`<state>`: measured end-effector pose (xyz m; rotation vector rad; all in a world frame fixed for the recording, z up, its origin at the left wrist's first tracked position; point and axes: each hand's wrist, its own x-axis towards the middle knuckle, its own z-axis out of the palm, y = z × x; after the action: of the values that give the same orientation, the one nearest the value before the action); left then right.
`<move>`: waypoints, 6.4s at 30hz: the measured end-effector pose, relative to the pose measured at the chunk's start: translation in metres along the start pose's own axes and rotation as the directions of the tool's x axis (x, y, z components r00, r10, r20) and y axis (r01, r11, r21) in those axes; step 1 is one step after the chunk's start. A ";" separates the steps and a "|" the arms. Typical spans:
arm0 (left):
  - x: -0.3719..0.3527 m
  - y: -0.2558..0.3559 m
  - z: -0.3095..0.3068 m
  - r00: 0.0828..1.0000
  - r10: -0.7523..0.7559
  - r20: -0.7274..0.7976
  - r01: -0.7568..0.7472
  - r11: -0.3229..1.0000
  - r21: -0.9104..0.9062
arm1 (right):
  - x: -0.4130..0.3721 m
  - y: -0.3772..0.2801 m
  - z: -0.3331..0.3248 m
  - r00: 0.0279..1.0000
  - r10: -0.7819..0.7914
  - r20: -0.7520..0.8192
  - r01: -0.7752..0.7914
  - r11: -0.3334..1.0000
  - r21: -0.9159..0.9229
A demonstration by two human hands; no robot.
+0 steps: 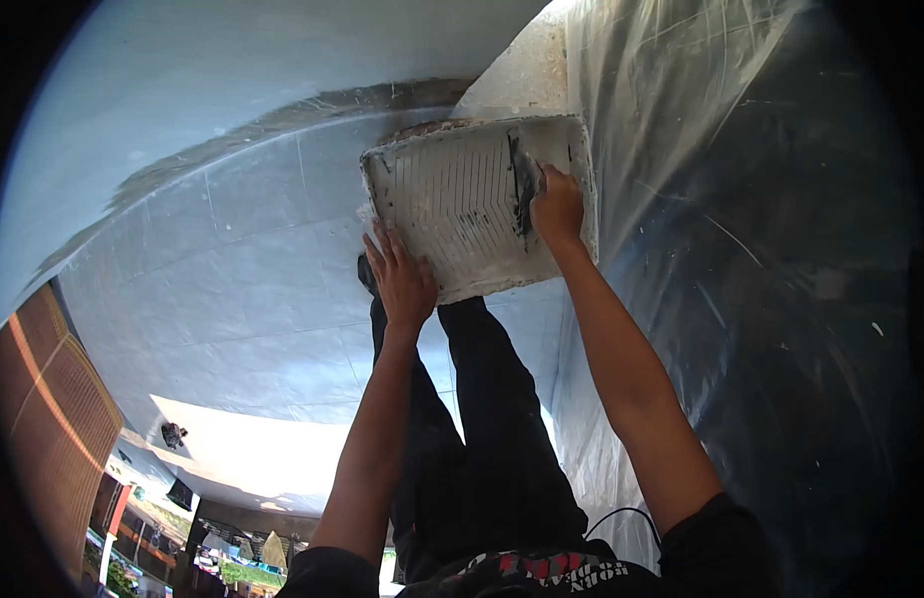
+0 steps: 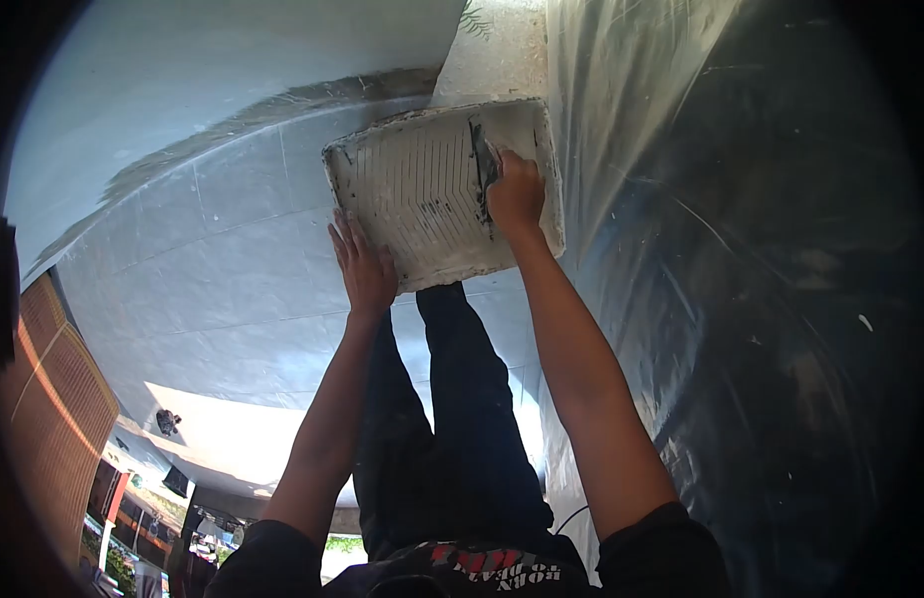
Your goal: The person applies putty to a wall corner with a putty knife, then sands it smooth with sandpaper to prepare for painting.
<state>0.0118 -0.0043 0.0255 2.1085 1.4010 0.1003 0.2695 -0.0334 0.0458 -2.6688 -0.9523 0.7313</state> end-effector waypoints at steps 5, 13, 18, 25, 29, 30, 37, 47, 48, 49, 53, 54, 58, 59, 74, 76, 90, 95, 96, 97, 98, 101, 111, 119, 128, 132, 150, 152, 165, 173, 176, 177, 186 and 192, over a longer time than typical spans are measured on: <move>0.000 -0.011 0.012 0.982 0.121 -0.146 -0.143 0.978 -0.153 | -0.072 -0.013 0.060 0.891 -0.335 -0.307 0.280 0.937 -0.211; 0.001 -0.010 0.008 0.989 0.124 -0.084 -0.129 0.990 -0.058 | 0.001 -0.019 0.023 0.957 -0.158 -0.244 0.186 0.978 0.096; 0.003 -0.009 0.011 0.982 0.138 -0.128 -0.152 0.982 -0.110 | -0.052 -0.038 0.059 0.849 -0.344 -0.402 0.315 0.939 -0.137; 0.001 -0.010 0.008 0.987 0.130 -0.099 -0.137 0.988 -0.076 | -0.042 -0.019 0.031 0.959 0.007 -0.283 0.128 0.880 0.457; 0.001 -0.011 0.010 0.985 0.131 -0.109 -0.141 0.986 -0.088 | 0.008 -0.005 0.021 0.834 -0.186 -0.520 0.168 0.982 -0.082; 0.001 -0.012 0.011 0.984 0.138 -0.111 -0.148 0.985 -0.093 | 0.006 -0.004 0.036 0.874 -0.168 -0.455 0.110 0.982 -0.151; 0.000 -0.011 0.009 0.982 0.149 -0.116 -0.160 0.983 -0.090 | -0.030 -0.004 0.024 0.968 -0.140 -0.210 0.145 0.989 0.009; 0.000 -0.013 0.010 0.986 0.133 -0.105 -0.142 0.986 -0.083 | 0.010 -0.004 0.023 0.872 -0.149 -0.467 0.156 0.987 -0.024; 0.001 -0.015 0.010 0.986 0.125 -0.108 -0.134 0.988 -0.079 | 0.008 -0.002 0.029 0.874 -0.154 -0.461 0.163 0.986 -0.021; 0.000 -0.015 0.011 0.986 0.126 -0.111 -0.136 0.986 -0.092 | 0.002 0.002 0.033 0.911 -0.178 -0.372 0.167 0.984 -0.061; 0.001 -0.012 0.010 0.985 0.120 -0.125 -0.134 0.985 -0.112 | -0.004 0.001 0.025 0.958 -0.089 -0.273 0.071 0.995 -0.073; 0.001 -0.013 0.009 0.986 0.111 -0.127 -0.125 0.986 -0.109 | 0.001 0.001 0.015 0.947 -0.057 -0.315 0.071 0.997 0.035; -0.001 -0.013 0.012 0.986 0.118 -0.121 -0.131 0.986 -0.104 | -0.023 -0.010 0.043 0.865 -0.306 -0.398 0.258 0.951 -0.172; 0.000 -0.014 0.012 0.983 0.124 -0.135 -0.139 0.985 -0.104 | -0.034 -0.011 0.039 0.864 -0.303 -0.402 0.254 0.952 -0.173; -0.001 -0.013 0.012 0.984 0.122 -0.130 -0.133 0.988 -0.078 | -0.036 -0.011 0.027 0.925 -0.148 -0.350 0.156 0.988 -0.003; -0.003 -0.014 0.011 0.983 0.130 -0.133 -0.141 0.987 -0.076 | -0.039 -0.009 0.038 0.923 -0.154 -0.354 0.133 0.988 -0.083; -0.003 -0.013 0.011 0.982 0.118 -0.147 -0.132 0.987 -0.088 | -0.047 0.002 0.028 0.968 0.122 -0.217 -0.086 0.982 0.171; -0.001 -0.013 0.011 0.981 0.128 -0.147 -0.143 0.985 -0.092 | -0.039 -0.003 0.022 0.964 0.002 -0.266 -0.025 0.996 -0.083; 0.000 -0.012 0.011 0.980 0.127 -0.150 -0.142 0.985 -0.096 | -0.040 -0.003 0.021 0.973 0.042 -0.229 -0.059 0.996 -0.067; 0.000 -0.013 0.011 0.981 0.132 -0.141 -0.146 0.985 -0.090 | -0.042 -0.004 0.022 0.979 0.081 -0.186 -0.092 0.994 -0.053; -0.002 -0.015 0.010 0.983 0.133 -0.130 -0.144 0.986 -0.081 | -0.034 0.002 0.020 0.955 0.127 -0.269 -0.099 0.988 0.117; -0.002 -0.013 0.010 0.981 0.128 -0.144 -0.141 0.986 -0.089 | -0.048 0.002 0.038 0.959 -0.012 -0.283 -0.022 0.993 -0.115; -0.006 -0.010 -0.011 0.990 0.127 -0.062 -0.131 0.990 -0.050 | -0.054 0.002 -0.021 0.934 0.251 0.253 -0.353 0.549 0.758; 0.008 0.025 -0.128 0.982 0.144 -0.124 -0.160 0.978 -0.131 | -0.099 -0.069 -0.105 0.969 -0.060 0.239 -0.246 -0.261 0.933; 0.069 0.135 -0.345 0.740 0.477 -0.475 -0.554 0.832 -0.029 | -0.120 -0.202 -0.280 0.941 -0.289 -0.177 0.081 -0.316 0.945; 0.083 0.176 -0.449 0.504 0.587 -0.633 -0.686 0.718 0.120 | -0.154 -0.272 -0.368 0.863 -0.332 -0.381 0.278 -0.318 0.906; 0.129 0.281 -0.709 -0.133 0.651 -0.747 -0.501 0.606 0.617 | -0.244 -0.491 -0.657 -0.384 -0.552 -0.740 0.681 0.372 -0.631; 0.135 0.282 -0.711 -0.170 0.636 -0.753 -0.500 0.603 0.622 | -0.240 -0.502 -0.667 -0.437 -0.573 -0.693 0.590 0.399 -0.702; 0.137 0.274 -0.707 -0.187 0.598 -0.779 -0.542 0.599 0.590 | -0.160 -0.480 -0.584 -0.473 -0.604 -0.642 0.342 0.546 -0.765; 0.137 0.275 -0.705 -0.218 0.588 -0.779 -0.540 0.592 0.597 | -0.191 -0.477 -0.599 -0.518 -0.574 -0.635 0.412 0.483 -0.773; 0.137 0.273 -0.705 -0.187 0.601 -0.777 -0.543 0.596 0.591 | -0.199 -0.511 -0.639 -0.540 -0.560 -0.629 0.393 0.494 -0.776; 0.138 0.273 -0.705 -0.187 0.599 -0.778 -0.542 0.598 0.590 | -0.199 -0.516 -0.644 -0.540 -0.556 -0.632 0.387 0.504 -0.773; 0.139 0.274 -0.703 -0.222 0.588 -0.778 -0.527 0.599 0.603 | -0.132 -0.437 -0.510 -0.341 -0.656 -0.674 0.477 0.497 -0.725; 0.140 0.273 -0.703 -0.201 0.594 -0.779 -0.523 0.608 0.598 | -0.199 -0.479 -0.593 -0.524 -0.520 -0.675 0.467 0.487 -0.738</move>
<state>0.0316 0.3501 0.7050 2.5717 0.6219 2.3140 0.1902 0.1868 0.7983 -1.1604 -1.3836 -1.4841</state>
